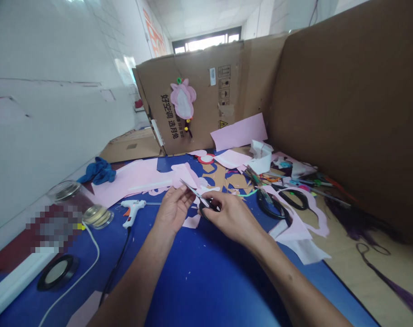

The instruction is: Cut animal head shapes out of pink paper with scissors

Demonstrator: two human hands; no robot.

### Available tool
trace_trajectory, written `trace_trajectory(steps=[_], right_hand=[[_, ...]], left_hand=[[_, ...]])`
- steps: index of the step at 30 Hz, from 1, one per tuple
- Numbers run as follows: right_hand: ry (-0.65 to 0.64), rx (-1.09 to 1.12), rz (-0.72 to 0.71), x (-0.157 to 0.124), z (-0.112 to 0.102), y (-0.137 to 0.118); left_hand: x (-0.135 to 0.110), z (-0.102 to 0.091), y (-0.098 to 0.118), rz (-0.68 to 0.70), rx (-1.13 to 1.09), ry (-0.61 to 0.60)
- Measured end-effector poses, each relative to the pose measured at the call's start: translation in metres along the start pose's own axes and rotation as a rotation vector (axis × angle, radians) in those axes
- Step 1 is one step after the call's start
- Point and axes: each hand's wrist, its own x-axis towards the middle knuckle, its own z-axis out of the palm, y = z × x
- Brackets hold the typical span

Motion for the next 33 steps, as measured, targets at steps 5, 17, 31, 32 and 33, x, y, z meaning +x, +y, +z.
trace_trajectory(steps=[5, 17, 31, 32, 33], right_hand=[[-0.010, 0.013, 0.016, -0.0011, 0.0005, -0.0020], [-0.034, 0.021, 0.011, -0.0008, 0.0014, -0.0033], [0.001, -0.024, 0.040, -0.0009, 0.0019, -0.0056], [0.002, -0.026, 0.040, -0.0010, 0.0021, -0.0058], [0.002, -0.026, 0.039, -0.0011, 0.0022, -0.0059]], left_hand=[[0.0004, -0.0007, 0.0001, 0.000, -0.007, 0.004], [0.0003, -0.0022, -0.0005, -0.017, 0.000, 0.017], [-0.0010, -0.0002, -0.0012, -0.012, -0.003, 0.034], [-0.0014, 0.0002, -0.0015, -0.012, -0.006, 0.035], [-0.0017, 0.0005, -0.0017, -0.013, -0.008, 0.036]])
